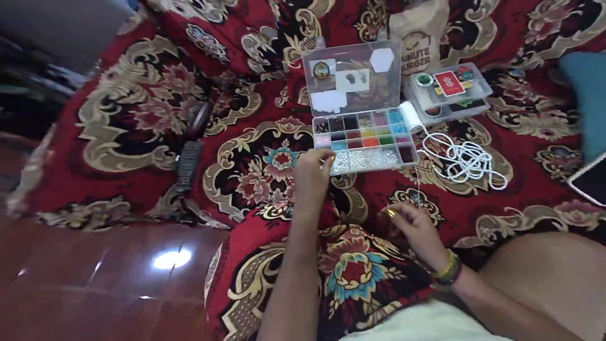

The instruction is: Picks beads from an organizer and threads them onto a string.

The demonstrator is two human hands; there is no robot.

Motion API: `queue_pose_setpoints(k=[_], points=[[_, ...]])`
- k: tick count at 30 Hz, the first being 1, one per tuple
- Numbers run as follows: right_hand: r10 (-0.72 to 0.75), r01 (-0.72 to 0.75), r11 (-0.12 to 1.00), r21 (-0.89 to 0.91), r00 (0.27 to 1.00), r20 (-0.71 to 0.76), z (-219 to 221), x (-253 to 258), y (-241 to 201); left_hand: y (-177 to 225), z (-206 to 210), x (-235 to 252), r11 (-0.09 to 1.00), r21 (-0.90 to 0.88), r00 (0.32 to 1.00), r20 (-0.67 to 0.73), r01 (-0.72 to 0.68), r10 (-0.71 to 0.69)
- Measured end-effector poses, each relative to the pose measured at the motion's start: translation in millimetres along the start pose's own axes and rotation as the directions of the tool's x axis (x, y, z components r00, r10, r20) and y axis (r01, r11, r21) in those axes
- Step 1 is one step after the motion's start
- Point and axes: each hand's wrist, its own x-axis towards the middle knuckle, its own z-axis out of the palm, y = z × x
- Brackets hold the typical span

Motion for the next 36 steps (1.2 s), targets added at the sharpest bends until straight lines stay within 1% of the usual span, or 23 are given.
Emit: queue_pose_setpoints(k=[3, 7, 10, 15, 19, 26, 30, 32, 35, 36], points=[[-0.015, 0.014, 0.999, -0.051, 0.999, -0.030, 0, 2, 1, -17, 35, 4, 0.997, 0.049, 0.994, 0.093, 0.054, -0.058], [-0.002, 0.002, 1.000, -0.005, 1.000, -0.013, 2, 6, 3, -20, 54, 6, 0.996, 0.084, 0.999, 0.036, -0.040, 0.037], [0.021, -0.021, 0.999, 0.037, 1.000, 0.002, 5, 7, 3, -22, 62, 10, 0.996, 0.081, 0.997, 0.067, -0.039, 0.033], [0.047, -0.047, 0.998, 0.029, 0.999, 0.009, 9, 7, 1, -24, 64, 10, 0.997, 0.069, 0.993, 0.116, -0.019, 0.011], [0.073, -0.074, 0.996, 0.046, 0.997, 0.023, 10, 5, 1, -28, 69, 8, 0.994, 0.060, 0.992, 0.094, -0.086, 0.080], [0.056, -0.057, 0.995, 0.077, 0.998, 0.020, 7, 2, 1, -27, 69, 7, 0.989, 0.027, 0.983, 0.118, -0.144, 0.140], [0.066, -0.067, 0.995, 0.078, 0.998, 0.018, 6, 1, 0, -27, 68, 8, 0.993, -0.026, 0.986, 0.118, -0.117, 0.119], [0.074, -0.075, 0.994, 0.083, 0.997, 0.015, 6, 0, -2, -27, 67, 9, 0.995, -0.053, 0.988, 0.123, -0.082, 0.088], [0.074, -0.075, 0.995, 0.069, 0.997, 0.008, 5, 1, -6, -18, 63, 6, 0.993, -0.110, 0.996, 0.060, -0.053, 0.060], [0.069, -0.069, 0.995, 0.067, 0.998, 0.005, 4, 1, -7, -12, 63, 2, 0.982, -0.179, 0.997, 0.042, -0.052, 0.061]])
